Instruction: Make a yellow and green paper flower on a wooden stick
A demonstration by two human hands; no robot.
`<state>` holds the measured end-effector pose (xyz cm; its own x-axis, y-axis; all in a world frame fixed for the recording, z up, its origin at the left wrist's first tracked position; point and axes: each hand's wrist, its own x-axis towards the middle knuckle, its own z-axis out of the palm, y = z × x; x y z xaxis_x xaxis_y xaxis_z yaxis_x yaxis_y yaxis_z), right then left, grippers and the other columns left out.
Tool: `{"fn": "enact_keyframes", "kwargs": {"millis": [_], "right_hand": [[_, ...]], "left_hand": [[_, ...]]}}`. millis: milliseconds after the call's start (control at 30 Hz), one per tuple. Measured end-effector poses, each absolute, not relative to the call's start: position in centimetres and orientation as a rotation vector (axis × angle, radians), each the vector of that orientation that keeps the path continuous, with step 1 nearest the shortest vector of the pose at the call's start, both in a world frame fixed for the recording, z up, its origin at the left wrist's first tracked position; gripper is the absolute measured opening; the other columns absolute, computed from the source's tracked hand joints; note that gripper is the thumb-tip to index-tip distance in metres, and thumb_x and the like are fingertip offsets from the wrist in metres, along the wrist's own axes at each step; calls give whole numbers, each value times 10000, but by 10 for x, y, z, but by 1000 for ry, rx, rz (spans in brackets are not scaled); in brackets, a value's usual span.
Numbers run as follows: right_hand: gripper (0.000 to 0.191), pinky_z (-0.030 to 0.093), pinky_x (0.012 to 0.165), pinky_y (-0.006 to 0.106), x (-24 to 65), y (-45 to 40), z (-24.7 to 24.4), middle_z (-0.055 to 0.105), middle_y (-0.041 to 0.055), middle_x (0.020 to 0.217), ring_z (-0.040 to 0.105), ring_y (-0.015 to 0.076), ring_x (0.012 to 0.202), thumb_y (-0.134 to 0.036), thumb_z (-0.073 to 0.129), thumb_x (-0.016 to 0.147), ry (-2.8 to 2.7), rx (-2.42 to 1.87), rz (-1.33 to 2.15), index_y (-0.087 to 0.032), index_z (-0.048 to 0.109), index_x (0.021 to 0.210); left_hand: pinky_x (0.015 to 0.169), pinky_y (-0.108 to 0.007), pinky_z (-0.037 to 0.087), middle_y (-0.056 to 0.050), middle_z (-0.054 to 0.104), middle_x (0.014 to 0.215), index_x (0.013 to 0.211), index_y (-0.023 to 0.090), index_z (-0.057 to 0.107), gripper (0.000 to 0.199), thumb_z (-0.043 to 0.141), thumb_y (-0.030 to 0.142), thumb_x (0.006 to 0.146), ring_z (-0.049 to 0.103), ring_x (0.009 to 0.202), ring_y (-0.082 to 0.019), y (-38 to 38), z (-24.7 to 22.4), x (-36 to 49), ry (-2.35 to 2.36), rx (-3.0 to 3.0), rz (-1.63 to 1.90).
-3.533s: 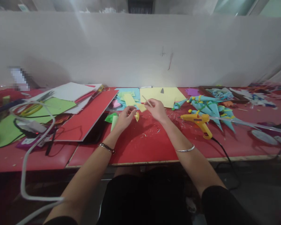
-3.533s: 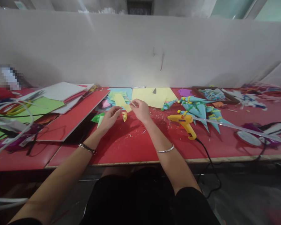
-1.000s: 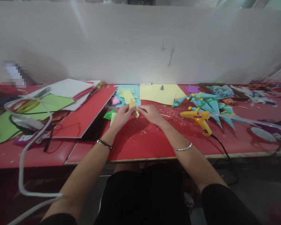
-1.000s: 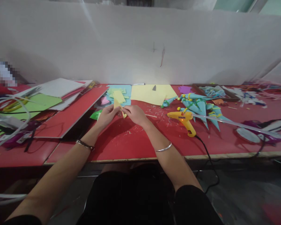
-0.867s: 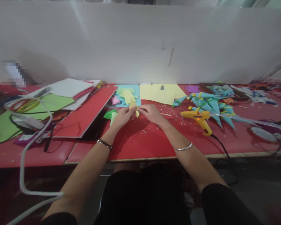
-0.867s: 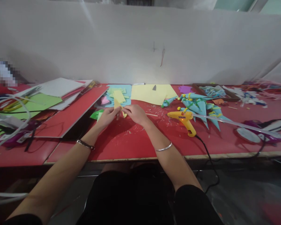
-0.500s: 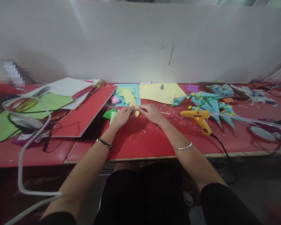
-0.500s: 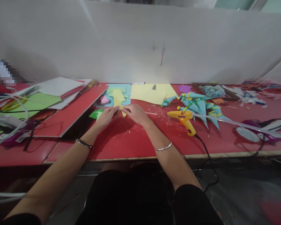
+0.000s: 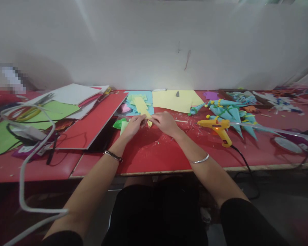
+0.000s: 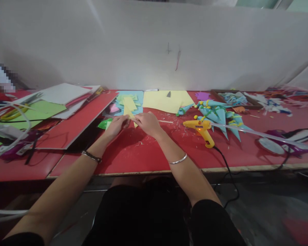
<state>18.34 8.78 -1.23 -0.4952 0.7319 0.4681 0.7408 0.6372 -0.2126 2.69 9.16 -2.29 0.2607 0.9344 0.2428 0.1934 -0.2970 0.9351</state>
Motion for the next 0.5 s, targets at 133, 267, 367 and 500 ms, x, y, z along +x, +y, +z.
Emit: {"fn": "enact_keyframes", "kwargs": {"millis": [133,267,367,500], "right_hand": [[418,217,556,230,183,88,-15,564,15,645,436,104,583,-411,321,880,-2253,-1107,230,-148,618,747],[362,235,539,210,183,88,-16,523,-5,603,403,91,564,-382,396,848,-2164,-1063,458,-130,643,765],[372,249,533,203,184,88,-14,450,-20,550,378,84,548,-387,414,828,-2115,-1008,594,-111,620,689],[373,277,533,200,187,88,-10,437,-21,556,381,85,546,-407,412,812,-2071,-939,778,-115,584,657]], "left_hand": [[444,-231,275,31,365,401,448,167,412,382,378,338,788,341,406,-77,93,-23,26,1064,1687,1096],[444,-227,281,28,389,412,460,160,431,356,379,309,779,361,411,-78,95,-26,26,1065,1676,1102],[467,-225,296,25,399,436,500,157,450,382,353,366,805,374,436,-81,94,-27,25,1058,1736,1122],[456,-210,263,41,373,484,609,159,467,357,388,453,795,331,455,-72,91,-26,26,1064,1862,1145]]}}
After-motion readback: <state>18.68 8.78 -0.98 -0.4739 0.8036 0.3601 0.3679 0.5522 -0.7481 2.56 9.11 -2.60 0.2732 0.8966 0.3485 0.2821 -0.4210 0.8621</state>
